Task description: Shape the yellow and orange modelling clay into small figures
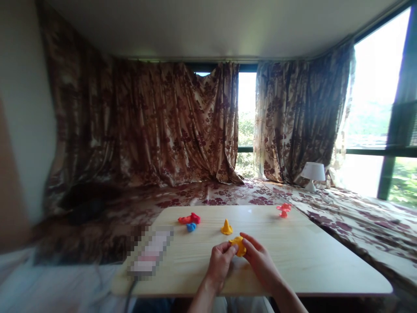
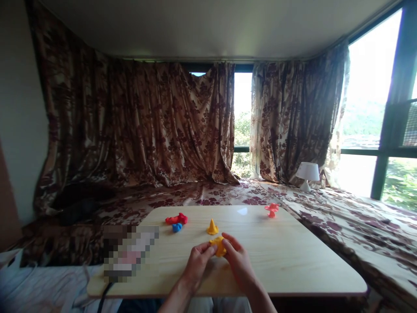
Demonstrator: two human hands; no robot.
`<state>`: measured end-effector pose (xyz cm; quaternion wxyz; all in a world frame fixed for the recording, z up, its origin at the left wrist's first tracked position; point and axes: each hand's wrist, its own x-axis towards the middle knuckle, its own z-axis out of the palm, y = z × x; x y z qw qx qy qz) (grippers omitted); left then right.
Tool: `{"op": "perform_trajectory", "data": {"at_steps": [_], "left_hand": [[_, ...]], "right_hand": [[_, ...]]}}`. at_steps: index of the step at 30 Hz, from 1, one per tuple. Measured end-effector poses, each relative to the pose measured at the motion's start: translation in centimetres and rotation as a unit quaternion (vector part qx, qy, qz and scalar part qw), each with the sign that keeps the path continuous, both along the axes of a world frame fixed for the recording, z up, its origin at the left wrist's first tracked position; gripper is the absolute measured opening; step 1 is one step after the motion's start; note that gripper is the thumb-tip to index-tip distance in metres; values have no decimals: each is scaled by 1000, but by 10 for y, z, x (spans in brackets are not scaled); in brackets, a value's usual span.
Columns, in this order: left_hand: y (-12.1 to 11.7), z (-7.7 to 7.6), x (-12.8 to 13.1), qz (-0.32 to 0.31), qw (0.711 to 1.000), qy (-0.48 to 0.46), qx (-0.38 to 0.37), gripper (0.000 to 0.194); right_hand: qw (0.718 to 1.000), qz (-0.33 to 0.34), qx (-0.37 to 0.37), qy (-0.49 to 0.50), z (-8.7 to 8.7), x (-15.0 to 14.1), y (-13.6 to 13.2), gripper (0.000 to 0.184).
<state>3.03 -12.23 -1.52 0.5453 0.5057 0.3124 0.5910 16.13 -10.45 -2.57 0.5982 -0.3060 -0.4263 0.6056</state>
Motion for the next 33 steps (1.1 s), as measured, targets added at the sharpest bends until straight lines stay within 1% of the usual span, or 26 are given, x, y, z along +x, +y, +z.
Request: {"op": "perform_trajectory", "data": {"at_steps": [2, 5, 8, 11, 13, 15, 18, 22, 24, 33], "left_hand": [[2, -1, -1, 10, 1000, -5, -2, 28], [6, -2, -1, 41, 999, -18, -6, 31], [9, -3, -1, 61, 998, -13, -5, 30], [8, -3, 0, 59, 998, 8, -3, 27], [7, -2, 0, 52, 998, 18, -1, 26], [5, -1, -1, 45, 999, 25, 1, 27], [3, 0, -2, 36, 999, 29, 7, 29], [4, -1, -3, 36, 999, 40, 8, 32], [5, -2, -2, 37, 998, 48, 4, 32], [6, -3, -2, 37, 998, 45, -4, 33]], "right_hand": [[1000, -5, -5, 7, 0, -1, 1, 42], [1000, -16, -8, 25, 0, -1, 1, 43], [998, -54, 10, 7, 2, 0, 0, 43], [993, -97, 38, -63, 4, -1, -2, 43], [988, -103, 50, -102, 7, -2, -3, 45], [985, -107, 58, -120, 9, -4, -3, 46], [982, -117, 72, -131, 9, -6, -2, 47], [980, -105, 92, -140, 4, -6, 1, 45], [979, -110, 97, -142, 2, -6, 2, 44], [978, -174, 61, -102, 1, -5, 4, 45]]}}
